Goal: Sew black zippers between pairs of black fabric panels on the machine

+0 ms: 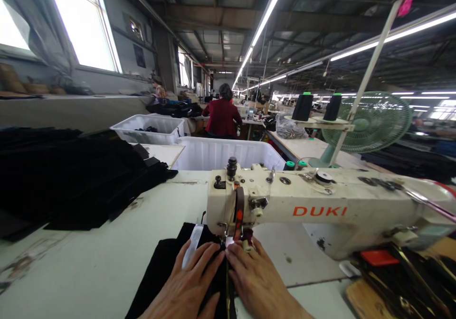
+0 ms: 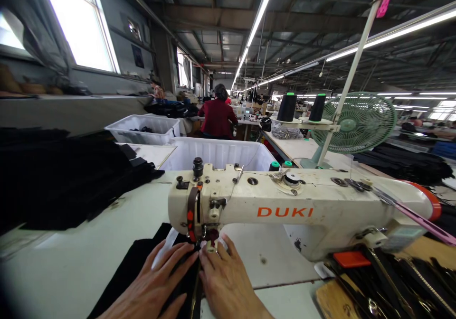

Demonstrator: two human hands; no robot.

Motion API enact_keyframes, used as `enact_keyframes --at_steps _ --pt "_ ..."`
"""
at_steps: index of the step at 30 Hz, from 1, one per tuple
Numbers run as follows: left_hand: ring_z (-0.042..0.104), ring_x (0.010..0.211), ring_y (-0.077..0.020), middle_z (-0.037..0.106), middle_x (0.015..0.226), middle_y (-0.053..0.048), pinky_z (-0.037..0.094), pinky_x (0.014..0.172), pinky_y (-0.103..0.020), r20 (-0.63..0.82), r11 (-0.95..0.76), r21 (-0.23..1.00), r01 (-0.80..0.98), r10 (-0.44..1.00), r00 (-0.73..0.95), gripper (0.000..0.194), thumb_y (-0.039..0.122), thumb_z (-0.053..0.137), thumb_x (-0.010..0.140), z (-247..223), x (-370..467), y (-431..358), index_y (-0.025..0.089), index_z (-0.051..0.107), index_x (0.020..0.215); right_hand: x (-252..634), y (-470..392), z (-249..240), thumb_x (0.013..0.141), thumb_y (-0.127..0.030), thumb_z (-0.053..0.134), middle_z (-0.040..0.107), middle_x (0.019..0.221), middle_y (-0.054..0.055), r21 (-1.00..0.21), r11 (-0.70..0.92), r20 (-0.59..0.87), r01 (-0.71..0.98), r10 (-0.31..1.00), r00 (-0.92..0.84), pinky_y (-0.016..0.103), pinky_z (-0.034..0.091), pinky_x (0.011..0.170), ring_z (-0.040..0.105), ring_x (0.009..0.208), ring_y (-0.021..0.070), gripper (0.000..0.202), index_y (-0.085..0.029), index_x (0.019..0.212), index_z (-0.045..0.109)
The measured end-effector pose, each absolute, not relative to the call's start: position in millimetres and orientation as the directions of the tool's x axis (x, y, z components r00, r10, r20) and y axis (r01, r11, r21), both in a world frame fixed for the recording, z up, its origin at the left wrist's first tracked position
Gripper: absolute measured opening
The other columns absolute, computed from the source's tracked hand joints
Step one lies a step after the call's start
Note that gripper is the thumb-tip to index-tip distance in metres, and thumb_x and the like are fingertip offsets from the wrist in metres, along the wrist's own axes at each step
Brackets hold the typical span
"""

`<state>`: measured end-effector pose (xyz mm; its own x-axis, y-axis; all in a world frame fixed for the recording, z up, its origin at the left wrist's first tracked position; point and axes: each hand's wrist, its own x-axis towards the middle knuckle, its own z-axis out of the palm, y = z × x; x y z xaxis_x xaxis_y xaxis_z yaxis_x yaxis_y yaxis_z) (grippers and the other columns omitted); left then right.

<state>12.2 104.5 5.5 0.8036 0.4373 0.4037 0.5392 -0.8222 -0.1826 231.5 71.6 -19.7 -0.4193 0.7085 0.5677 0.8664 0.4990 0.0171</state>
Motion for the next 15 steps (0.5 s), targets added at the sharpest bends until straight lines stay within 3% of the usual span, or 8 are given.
enact_keyframes --at_steps 5,15 --pt "0.061 0.118 -0.0298 0.063 0.132 -0.009 0.055 0.095 -0.051 0.409 -0.822 -0.225 0.523 0.408 0.817 0.053 0.025 0.058 0.085 11.8 14.3 104.3 0.012 0.055 0.136 232.5 71.3 -12.7 0.097 -0.024 0.060 0.065 0.126 0.002 -0.020 0.497 0.571 0.867 0.718 -0.398 0.040 0.030 0.114 0.059 0.111 0.0216 0.035 -0.020 0.132 0.056" --pt "0.060 0.120 -0.0248 0.059 0.137 -0.006 0.055 0.096 -0.043 0.405 -0.792 -0.301 0.531 0.398 0.823 0.053 0.023 0.055 0.084 9.2 18.3 103.5 0.013 0.055 0.136 229.1 72.0 -15.1 0.096 -0.021 0.059 0.065 0.122 0.006 -0.043 0.480 0.548 0.876 0.745 -0.381 0.043 0.039 0.105 0.059 0.108 0.0249 0.039 -0.017 0.134 0.054"
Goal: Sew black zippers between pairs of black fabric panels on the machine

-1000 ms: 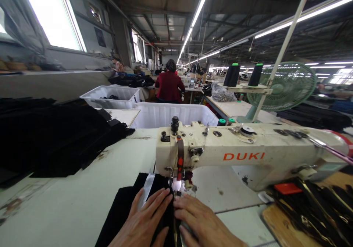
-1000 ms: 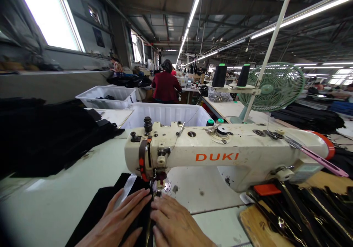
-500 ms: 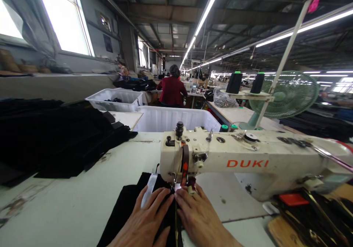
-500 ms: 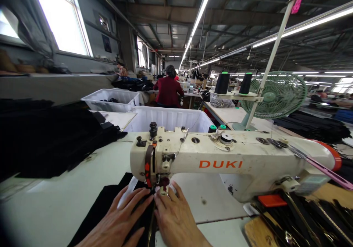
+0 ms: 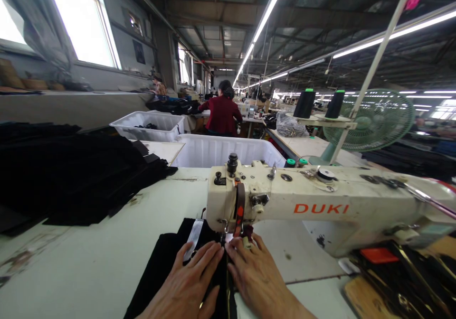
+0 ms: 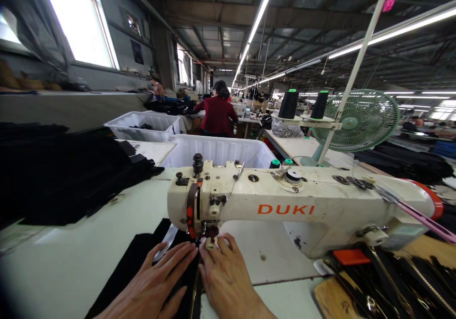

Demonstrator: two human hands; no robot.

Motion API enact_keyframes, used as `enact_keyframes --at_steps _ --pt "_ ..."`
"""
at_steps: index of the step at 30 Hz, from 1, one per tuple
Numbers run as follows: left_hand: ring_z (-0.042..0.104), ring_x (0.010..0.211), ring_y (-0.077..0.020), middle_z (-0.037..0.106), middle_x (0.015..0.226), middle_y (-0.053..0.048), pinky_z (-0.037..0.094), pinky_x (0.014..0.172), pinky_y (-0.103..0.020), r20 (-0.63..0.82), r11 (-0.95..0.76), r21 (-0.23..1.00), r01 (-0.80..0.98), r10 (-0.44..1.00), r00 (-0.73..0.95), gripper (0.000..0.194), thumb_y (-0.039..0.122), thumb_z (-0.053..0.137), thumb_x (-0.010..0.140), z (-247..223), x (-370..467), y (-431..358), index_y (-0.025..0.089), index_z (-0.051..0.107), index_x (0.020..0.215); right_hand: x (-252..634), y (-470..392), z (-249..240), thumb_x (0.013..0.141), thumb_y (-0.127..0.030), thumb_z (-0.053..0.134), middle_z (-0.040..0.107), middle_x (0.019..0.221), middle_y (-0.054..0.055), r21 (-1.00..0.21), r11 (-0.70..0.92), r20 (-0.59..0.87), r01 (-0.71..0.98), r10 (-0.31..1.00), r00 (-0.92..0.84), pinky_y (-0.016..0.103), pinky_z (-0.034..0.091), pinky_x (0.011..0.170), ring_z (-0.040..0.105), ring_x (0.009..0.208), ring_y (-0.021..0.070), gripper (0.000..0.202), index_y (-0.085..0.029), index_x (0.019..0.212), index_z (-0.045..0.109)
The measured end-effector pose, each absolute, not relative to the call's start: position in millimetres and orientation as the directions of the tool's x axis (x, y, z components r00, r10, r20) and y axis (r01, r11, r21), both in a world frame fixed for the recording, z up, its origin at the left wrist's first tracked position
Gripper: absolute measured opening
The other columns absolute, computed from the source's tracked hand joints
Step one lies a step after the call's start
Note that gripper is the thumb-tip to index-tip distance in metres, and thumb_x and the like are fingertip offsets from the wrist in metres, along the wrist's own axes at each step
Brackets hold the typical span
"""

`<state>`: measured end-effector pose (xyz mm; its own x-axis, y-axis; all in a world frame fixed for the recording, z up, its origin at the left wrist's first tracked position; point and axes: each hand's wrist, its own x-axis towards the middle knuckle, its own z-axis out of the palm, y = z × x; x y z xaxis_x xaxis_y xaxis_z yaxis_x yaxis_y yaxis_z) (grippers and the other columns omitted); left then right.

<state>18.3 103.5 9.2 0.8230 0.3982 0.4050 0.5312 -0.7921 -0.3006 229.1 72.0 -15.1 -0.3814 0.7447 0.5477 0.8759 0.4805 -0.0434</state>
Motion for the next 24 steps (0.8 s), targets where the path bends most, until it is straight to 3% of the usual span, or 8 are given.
enact_keyframes --at_steps 13,19,24 --pt "0.057 0.125 -0.0303 0.054 0.141 -0.011 0.053 0.097 -0.054 0.282 -0.826 -0.208 0.524 0.462 0.841 0.056 0.022 0.055 0.086 22 20 96 0.011 0.051 0.140 236 72 -26 0.096 -0.018 0.055 0.062 0.133 0.008 0.001 0.492 0.481 0.870 0.763 -0.432 0.043 0.054 0.099 0.061 0.116 0.0286 0.037 -0.014 0.133 0.057" --pt "0.053 0.129 -0.0308 0.051 0.144 -0.012 0.048 0.101 -0.057 0.238 -0.831 -0.152 0.535 0.495 0.836 0.059 0.019 0.054 0.085 23 21 97 0.011 0.048 0.143 239 77 -28 0.099 -0.014 0.045 0.065 0.128 0.010 0.110 0.531 0.564 0.840 0.663 -0.493 0.041 0.059 0.093 0.066 0.111 0.0267 0.034 -0.012 0.129 0.060" --pt "0.050 0.132 -0.0309 0.052 0.144 -0.012 0.043 0.106 -0.056 0.286 -0.834 -0.107 0.541 0.495 0.820 0.058 0.019 0.057 0.085 18 19 100 0.011 0.050 0.141 240 77 -33 0.095 -0.008 0.045 0.063 0.130 0.011 0.137 0.531 0.572 0.836 0.647 -0.505 0.040 0.059 0.092 0.066 0.112 0.0266 0.038 -0.010 0.130 0.059"
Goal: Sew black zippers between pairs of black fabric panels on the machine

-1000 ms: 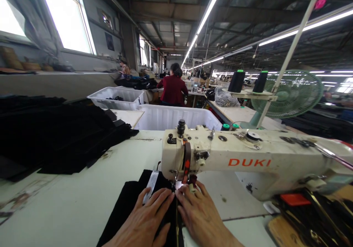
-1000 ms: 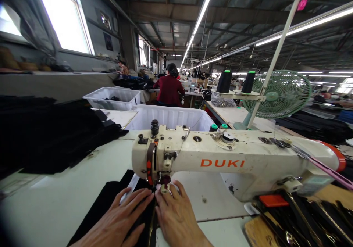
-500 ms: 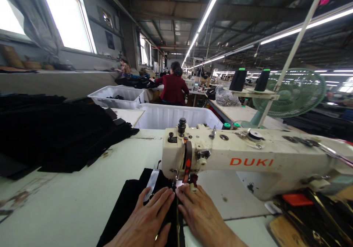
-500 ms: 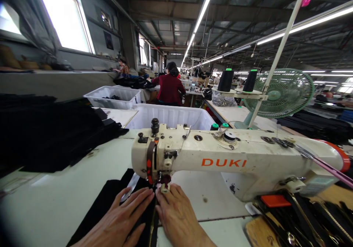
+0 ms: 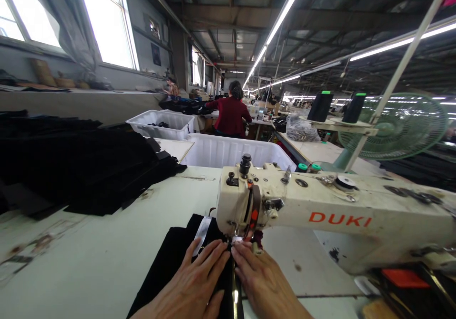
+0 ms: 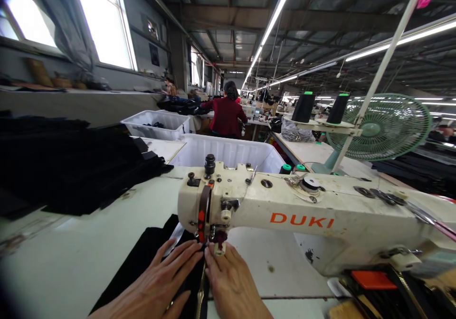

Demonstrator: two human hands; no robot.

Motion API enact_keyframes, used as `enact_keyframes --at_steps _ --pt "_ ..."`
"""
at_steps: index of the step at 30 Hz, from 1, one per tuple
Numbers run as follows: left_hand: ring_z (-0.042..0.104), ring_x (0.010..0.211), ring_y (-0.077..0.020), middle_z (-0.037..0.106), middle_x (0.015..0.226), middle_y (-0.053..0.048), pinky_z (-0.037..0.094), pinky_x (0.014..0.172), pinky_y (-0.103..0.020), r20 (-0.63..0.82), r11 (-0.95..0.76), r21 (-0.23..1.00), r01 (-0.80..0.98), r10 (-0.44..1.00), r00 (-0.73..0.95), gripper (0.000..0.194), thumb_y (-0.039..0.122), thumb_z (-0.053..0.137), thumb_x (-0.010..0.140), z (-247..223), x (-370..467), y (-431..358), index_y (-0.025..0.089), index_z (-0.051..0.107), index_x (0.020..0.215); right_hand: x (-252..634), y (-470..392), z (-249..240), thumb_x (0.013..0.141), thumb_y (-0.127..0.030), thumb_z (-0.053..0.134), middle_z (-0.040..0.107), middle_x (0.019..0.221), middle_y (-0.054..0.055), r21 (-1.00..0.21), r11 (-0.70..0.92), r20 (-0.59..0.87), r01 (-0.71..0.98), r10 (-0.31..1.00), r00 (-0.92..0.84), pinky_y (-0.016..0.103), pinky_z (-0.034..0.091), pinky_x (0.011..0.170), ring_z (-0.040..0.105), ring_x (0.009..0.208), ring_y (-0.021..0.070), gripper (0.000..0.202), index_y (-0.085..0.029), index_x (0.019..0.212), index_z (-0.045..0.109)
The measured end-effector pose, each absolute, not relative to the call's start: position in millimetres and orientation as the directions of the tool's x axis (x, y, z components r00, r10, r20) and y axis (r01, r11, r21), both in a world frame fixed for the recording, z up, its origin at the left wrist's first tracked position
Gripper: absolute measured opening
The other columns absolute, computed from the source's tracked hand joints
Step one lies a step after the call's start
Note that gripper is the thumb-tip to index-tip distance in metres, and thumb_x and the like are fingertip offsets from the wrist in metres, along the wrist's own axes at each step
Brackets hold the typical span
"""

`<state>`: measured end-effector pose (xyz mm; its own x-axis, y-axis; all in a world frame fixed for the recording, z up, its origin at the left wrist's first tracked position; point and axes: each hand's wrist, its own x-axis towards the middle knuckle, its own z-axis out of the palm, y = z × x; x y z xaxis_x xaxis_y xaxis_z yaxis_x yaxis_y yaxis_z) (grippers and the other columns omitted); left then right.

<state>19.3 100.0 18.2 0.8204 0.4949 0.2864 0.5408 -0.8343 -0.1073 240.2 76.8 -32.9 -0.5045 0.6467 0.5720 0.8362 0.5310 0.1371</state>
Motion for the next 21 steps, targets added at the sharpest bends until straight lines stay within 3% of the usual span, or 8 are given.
enact_keyframes --at_steps 5,9,12,15,17,18,20,21 --pt "0.046 0.136 -0.0268 0.050 0.146 -0.011 0.031 0.115 -0.049 0.362 -0.852 -0.056 0.521 0.469 0.806 0.058 0.019 0.058 0.089 8 16 102 0.013 0.046 0.145 238 78 -32 0.089 -0.006 0.057 0.061 0.134 0.012 0.074 0.530 0.525 0.845 0.700 -0.484 0.041 0.054 0.100 0.060 0.120 0.0271 0.044 -0.012 0.133 0.057" --pt "0.037 0.141 -0.0272 0.040 0.153 -0.011 0.029 0.114 -0.057 0.287 -0.844 -0.035 0.535 0.505 0.814 0.053 0.025 0.049 0.099 12 12 96 0.017 0.037 0.151 234 70 -17 0.090 -0.005 0.053 0.058 0.137 0.013 -0.081 0.500 0.458 0.862 0.787 -0.413 0.045 0.049 0.106 0.055 0.126 0.0270 0.043 -0.014 0.133 0.057" --pt "0.030 0.144 -0.0300 0.032 0.156 -0.013 0.030 0.111 -0.060 0.242 -0.857 -0.098 0.506 0.472 0.848 0.058 0.033 0.049 0.101 13 6 70 0.014 0.032 0.153 236 41 -6 0.090 -0.006 0.049 0.056 0.139 0.011 -0.198 0.481 0.423 0.854 0.828 -0.368 0.040 0.046 0.109 0.052 0.130 0.0217 0.047 -0.016 0.136 0.055" --pt "0.030 0.144 -0.0252 0.037 0.154 -0.012 0.014 0.117 -0.054 0.347 -0.871 -0.236 0.431 0.338 0.875 0.057 0.012 0.048 0.093 -1 -3 35 0.012 0.038 0.149 239 -3 -5 0.086 -0.007 0.045 0.049 0.146 0.010 -0.276 0.496 0.415 0.823 0.834 -0.363 0.035 0.043 0.111 0.046 0.134 0.0178 0.056 -0.016 0.141 0.049" --pt "0.036 0.142 -0.0204 0.044 0.150 -0.008 0.003 0.118 -0.050 0.415 -0.874 -0.276 0.401 0.268 0.870 0.061 -0.001 0.043 0.086 -13 -8 19 0.014 0.046 0.144 237 -29 -14 0.088 -0.014 0.047 0.051 0.144 0.011 -0.200 0.558 0.471 0.806 0.776 -0.420 0.038 0.044 0.110 0.047 0.133 0.0198 0.053 -0.015 0.141 0.048" --pt "0.038 0.140 -0.0193 0.047 0.149 -0.007 0.003 0.118 -0.048 0.427 -0.887 -0.247 0.390 0.262 0.865 0.062 -0.003 0.043 0.084 -17 -12 14 0.014 0.048 0.143 234 -39 -19 0.090 -0.018 0.049 0.054 0.141 0.012 -0.125 0.587 0.511 0.800 0.729 -0.455 0.040 0.044 0.109 0.049 0.131 0.0215 0.050 -0.014 0.140 0.049" --pt "0.045 0.136 -0.0189 0.050 0.146 -0.005 0.017 0.119 -0.043 0.429 -0.914 -0.083 0.396 0.326 0.842 0.060 0.000 0.043 0.086 -15 -19 11 0.017 0.048 0.143 225 -50 -30 0.095 -0.022 0.050 0.061 0.132 0.013 -0.006 0.598 0.595 0.801 0.646 -0.478 0.045 0.044 0.108 0.054 0.124 0.0247 0.043 -0.012 0.137 0.052" --pt "0.048 0.133 -0.0186 0.053 0.144 -0.003 0.026 0.117 -0.040 0.427 -0.907 0.041 0.418 0.394 0.814 0.057 0.004 0.043 0.089 -10 -23 12 0.020 0.048 0.143 219 -53 -32 0.096 -0.021 0.049 0.063 0.128 0.013 -0.004 0.595 0.626 0.804 0.629 -0.462 0.047 0.044 0.108 0.057 0.120 0.0253 0.039 -0.013 0.134 0.054"
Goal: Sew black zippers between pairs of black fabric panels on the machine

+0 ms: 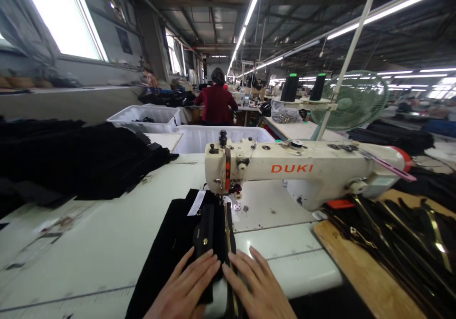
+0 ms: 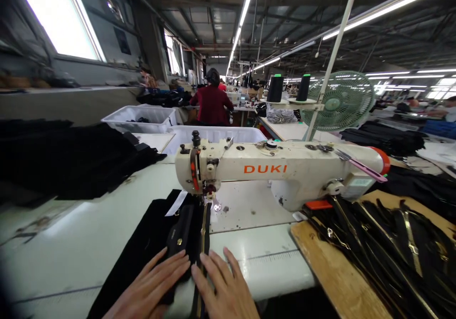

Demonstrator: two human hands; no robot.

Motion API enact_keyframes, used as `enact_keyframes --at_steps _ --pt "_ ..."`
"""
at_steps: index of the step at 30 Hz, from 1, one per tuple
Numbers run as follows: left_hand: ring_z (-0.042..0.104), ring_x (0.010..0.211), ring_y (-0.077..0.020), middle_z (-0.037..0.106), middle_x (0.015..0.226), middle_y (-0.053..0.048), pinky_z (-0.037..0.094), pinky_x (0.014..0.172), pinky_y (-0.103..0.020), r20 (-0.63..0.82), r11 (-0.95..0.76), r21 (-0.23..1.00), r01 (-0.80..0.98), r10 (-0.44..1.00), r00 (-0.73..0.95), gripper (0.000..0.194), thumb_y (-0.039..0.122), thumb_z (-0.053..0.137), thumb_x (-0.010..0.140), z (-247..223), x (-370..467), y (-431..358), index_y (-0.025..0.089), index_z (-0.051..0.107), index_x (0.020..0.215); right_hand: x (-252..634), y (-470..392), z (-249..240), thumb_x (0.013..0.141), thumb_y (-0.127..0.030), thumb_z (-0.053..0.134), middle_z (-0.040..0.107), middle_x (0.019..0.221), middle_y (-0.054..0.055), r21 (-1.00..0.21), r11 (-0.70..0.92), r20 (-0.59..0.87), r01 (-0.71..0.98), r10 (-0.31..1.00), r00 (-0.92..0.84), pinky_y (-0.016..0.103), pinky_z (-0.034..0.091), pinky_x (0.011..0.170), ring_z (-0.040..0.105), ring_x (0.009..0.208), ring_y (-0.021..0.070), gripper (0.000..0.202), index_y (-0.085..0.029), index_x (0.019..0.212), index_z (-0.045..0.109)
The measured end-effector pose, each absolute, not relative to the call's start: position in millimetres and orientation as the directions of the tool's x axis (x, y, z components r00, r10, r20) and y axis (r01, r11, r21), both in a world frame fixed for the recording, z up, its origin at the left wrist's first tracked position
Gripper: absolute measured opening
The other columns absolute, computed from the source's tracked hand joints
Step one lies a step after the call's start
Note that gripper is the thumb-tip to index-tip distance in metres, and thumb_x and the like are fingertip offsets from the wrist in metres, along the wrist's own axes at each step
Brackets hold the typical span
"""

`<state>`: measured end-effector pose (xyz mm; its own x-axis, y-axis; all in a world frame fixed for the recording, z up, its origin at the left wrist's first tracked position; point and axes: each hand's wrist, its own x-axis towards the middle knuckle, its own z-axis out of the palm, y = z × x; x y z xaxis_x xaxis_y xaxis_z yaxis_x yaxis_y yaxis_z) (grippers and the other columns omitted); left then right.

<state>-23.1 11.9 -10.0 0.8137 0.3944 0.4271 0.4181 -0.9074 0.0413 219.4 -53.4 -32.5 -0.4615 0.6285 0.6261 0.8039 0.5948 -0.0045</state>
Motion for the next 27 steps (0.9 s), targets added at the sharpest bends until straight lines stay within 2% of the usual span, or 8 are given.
enact_keyframes --at_steps 2,4,6,9,14,20,23,27 --pt "0.057 0.125 -0.0185 0.059 0.138 0.002 0.043 0.107 -0.034 0.397 -0.817 0.317 0.482 0.576 0.715 0.048 0.013 0.040 0.098 7 -31 16 0.027 0.051 0.143 211 -55 -31 0.098 -0.017 0.046 0.067 0.117 0.011 -0.174 0.597 0.662 0.783 0.660 -0.356 0.046 0.045 0.106 0.061 0.112 0.0237 0.032 -0.017 0.127 0.060" --pt "0.063 0.117 -0.0209 0.065 0.129 0.003 0.051 0.100 -0.034 0.324 -0.660 0.533 0.529 0.737 0.594 0.040 0.026 0.036 0.105 29 -36 20 0.030 0.054 0.140 211 -54 -21 0.102 -0.021 0.043 0.068 0.106 0.008 -0.502 0.549 0.616 0.668 0.769 -0.170 0.038 0.052 0.096 0.064 0.101 0.0209 0.027 -0.020 0.117 0.066" --pt "0.067 0.111 -0.0251 0.070 0.120 0.002 0.053 0.097 -0.039 0.264 -0.528 0.647 0.549 0.832 0.488 0.040 0.040 0.035 0.106 48 -37 22 0.029 0.060 0.136 221 -48 -4 0.104 -0.033 0.045 0.069 0.098 0.008 -0.776 0.402 0.469 0.486 0.883 0.020 0.030 0.056 0.082 0.067 0.093 0.0204 0.027 -0.020 0.107 0.069" --pt "0.068 0.107 -0.0278 0.072 0.116 0.002 0.054 0.096 -0.042 0.256 -0.480 0.698 0.531 0.860 0.441 0.044 0.051 0.038 0.104 66 -32 23 0.028 0.065 0.131 248 -35 27 0.102 -0.047 0.049 0.069 0.096 0.008 -0.904 0.250 0.305 0.348 0.946 0.113 0.031 0.055 0.079 0.068 0.091 0.0227 0.036 -0.018 0.100 0.071" --pt "0.065 0.115 -0.0250 0.068 0.125 0.001 0.053 0.098 -0.042 0.267 -0.556 0.650 0.517 0.805 0.530 0.042 0.042 0.032 0.107 65 -29 20 0.029 0.057 0.139 257 -26 58 0.103 -0.039 0.050 0.068 0.094 0.005 -0.764 0.353 0.381 0.540 0.922 -0.064 0.030 0.052 0.081 0.066 0.091 0.0203 0.027 -0.020 0.102 0.070" --pt "0.043 0.137 -0.0210 0.045 0.150 0.001 0.040 0.110 -0.040 0.382 -0.825 0.227 0.518 0.565 0.732 0.061 0.012 0.043 0.095 33 -33 7 0.030 0.034 0.153 193 -57 -1 0.098 -0.008 0.047 0.061 0.078 0.003 -0.096 0.525 0.636 0.846 0.686 -0.353 0.030 0.045 0.060 0.057 0.068 0.0190 0.020 -0.017 0.099 0.065" --pt "0.037 0.141 -0.0208 0.044 0.151 -0.004 0.029 0.117 -0.044 0.388 -0.890 0.023 0.455 0.427 0.817 0.084 -0.004 0.041 0.077 18 -24 -3 0.020 0.025 0.156 180 -68 -25 0.101 -0.006 0.037 0.061 0.074 0.004 -0.074 0.495 0.732 0.866 0.617 -0.290 0.031 0.043 0.060 0.055 0.065 0.0188 0.028 -0.013 0.103 0.064" --pt "0.033 0.143 -0.0216 0.043 0.152 -0.009 0.024 0.119 -0.046 0.355 -0.904 -0.102 0.416 0.357 0.864 0.084 -0.008 0.039 0.070 5 -12 -8 0.011 0.031 0.152 182 -75 -26 0.105 -0.011 0.030 0.063 0.076 0.005 -0.118 0.498 0.734 0.859 0.627 -0.263 0.031 0.042 0.060 0.055 0.066 0.0184 0.034 -0.011 0.107 0.064"
